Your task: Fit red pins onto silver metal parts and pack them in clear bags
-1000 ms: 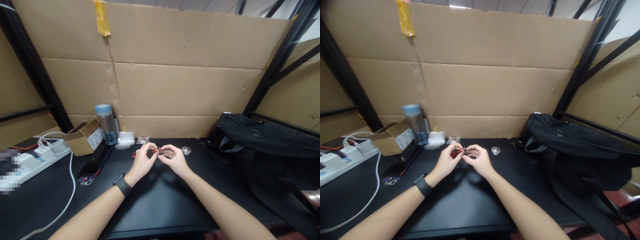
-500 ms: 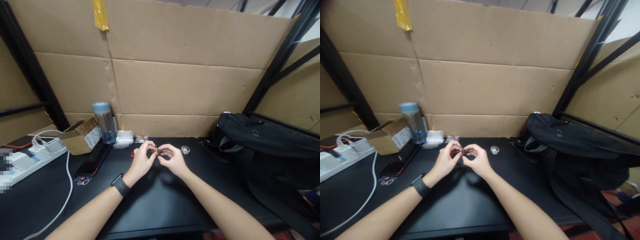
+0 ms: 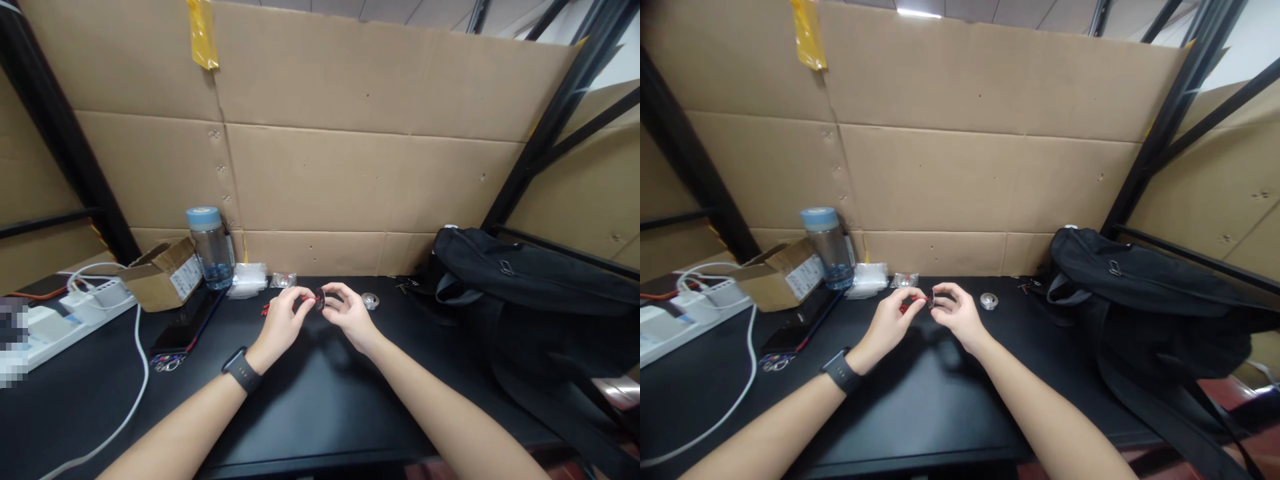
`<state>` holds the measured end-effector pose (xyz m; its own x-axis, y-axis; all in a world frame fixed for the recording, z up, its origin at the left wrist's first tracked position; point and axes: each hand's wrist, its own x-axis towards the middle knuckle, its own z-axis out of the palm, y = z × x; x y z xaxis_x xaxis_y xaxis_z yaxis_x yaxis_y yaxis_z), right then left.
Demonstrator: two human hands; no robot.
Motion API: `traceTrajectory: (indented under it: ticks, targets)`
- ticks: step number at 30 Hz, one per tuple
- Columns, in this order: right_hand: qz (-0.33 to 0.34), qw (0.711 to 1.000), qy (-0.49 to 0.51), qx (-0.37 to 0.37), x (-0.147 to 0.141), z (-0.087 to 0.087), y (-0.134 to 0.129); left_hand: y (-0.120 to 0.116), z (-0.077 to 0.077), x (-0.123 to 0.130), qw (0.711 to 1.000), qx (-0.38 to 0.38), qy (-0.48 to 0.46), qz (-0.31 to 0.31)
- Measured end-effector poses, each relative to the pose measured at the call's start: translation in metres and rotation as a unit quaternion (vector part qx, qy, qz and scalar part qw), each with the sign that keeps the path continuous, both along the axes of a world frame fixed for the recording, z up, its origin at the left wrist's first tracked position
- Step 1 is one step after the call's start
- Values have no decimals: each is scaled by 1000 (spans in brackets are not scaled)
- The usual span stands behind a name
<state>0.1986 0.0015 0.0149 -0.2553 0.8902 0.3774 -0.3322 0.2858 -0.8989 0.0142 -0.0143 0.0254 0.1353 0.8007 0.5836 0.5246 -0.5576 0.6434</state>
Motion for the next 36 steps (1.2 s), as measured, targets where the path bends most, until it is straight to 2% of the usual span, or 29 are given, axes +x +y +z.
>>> traceTrajectory:
  ticks: [6, 15, 23, 27, 32, 36]
  targets:
    - [12, 1000, -3, -9, -1, 0, -2, -5, 0, 5, 997, 19, 57, 48]
    - [19, 1000, -16, -9, -2, 0, -4, -7, 1, 7, 994, 34, 66, 82]
    - [-19, 998, -53, 25, -4, -7, -1, -7, -3, 9, 988, 54, 98, 107]
    - [-45, 994, -79, 67, -5, -8, -1, -7, -4, 10, 988, 52, 102, 106]
    - [-65, 972, -147, 171, 0, -2, -2, -5, -5, 9, 992, 17, 79, 95]
    - [-83, 952, -187, 228, 4, 3, -2, 1, -9, 9, 998, -41, -15, 55]
